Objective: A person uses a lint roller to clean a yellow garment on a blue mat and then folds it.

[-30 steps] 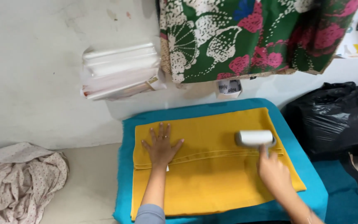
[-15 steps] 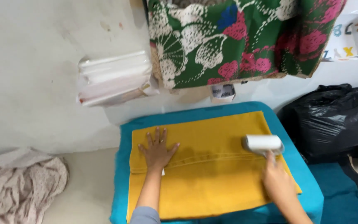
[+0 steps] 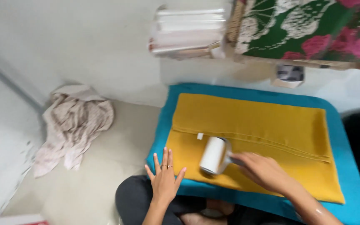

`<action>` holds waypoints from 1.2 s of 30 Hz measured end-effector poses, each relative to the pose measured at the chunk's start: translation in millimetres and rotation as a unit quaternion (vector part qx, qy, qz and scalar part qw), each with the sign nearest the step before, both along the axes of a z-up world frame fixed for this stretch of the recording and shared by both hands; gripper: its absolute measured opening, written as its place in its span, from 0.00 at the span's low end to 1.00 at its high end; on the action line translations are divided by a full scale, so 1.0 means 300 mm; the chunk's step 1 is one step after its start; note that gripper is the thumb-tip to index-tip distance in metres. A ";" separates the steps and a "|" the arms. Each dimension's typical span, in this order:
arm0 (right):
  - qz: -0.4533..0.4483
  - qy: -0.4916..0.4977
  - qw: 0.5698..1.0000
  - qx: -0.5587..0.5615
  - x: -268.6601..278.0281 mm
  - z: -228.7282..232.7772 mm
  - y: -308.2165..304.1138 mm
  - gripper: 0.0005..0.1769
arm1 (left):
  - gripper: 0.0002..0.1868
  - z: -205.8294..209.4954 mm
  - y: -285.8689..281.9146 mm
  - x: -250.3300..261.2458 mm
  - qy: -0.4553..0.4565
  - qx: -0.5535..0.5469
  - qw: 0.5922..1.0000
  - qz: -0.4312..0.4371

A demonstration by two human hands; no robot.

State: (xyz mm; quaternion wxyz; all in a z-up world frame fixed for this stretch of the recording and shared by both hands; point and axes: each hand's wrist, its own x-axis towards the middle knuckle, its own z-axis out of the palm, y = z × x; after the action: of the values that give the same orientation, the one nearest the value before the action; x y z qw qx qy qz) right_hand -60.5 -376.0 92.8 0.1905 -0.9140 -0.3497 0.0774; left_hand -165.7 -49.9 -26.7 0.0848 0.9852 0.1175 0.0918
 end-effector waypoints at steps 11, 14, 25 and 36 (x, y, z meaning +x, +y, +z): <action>0.099 0.055 0.993 0.038 0.030 0.079 0.181 0.25 | 0.40 0.104 0.044 -0.080 0.157 -0.077 0.982 0.071; -0.006 0.097 0.993 -0.064 0.003 0.052 -0.068 0.24 | 0.41 0.085 0.044 -0.087 0.137 -0.063 0.986 0.066; -0.019 0.124 0.987 -0.101 -0.008 0.096 -0.126 0.26 | 0.40 0.195 -0.003 -0.016 0.075 -0.138 0.987 0.025; 0.120 0.067 0.987 0.083 -0.046 0.110 0.058 0.21 | 0.38 0.192 -0.174 0.223 -0.026 -0.469 0.867 -0.169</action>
State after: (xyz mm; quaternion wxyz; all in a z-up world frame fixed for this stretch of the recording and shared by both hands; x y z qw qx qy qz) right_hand -74.4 -358.6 126.0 0.2779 -0.8394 -0.4484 0.1311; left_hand -98.7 -102.1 30.9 0.5536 0.8317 -0.0234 0.0358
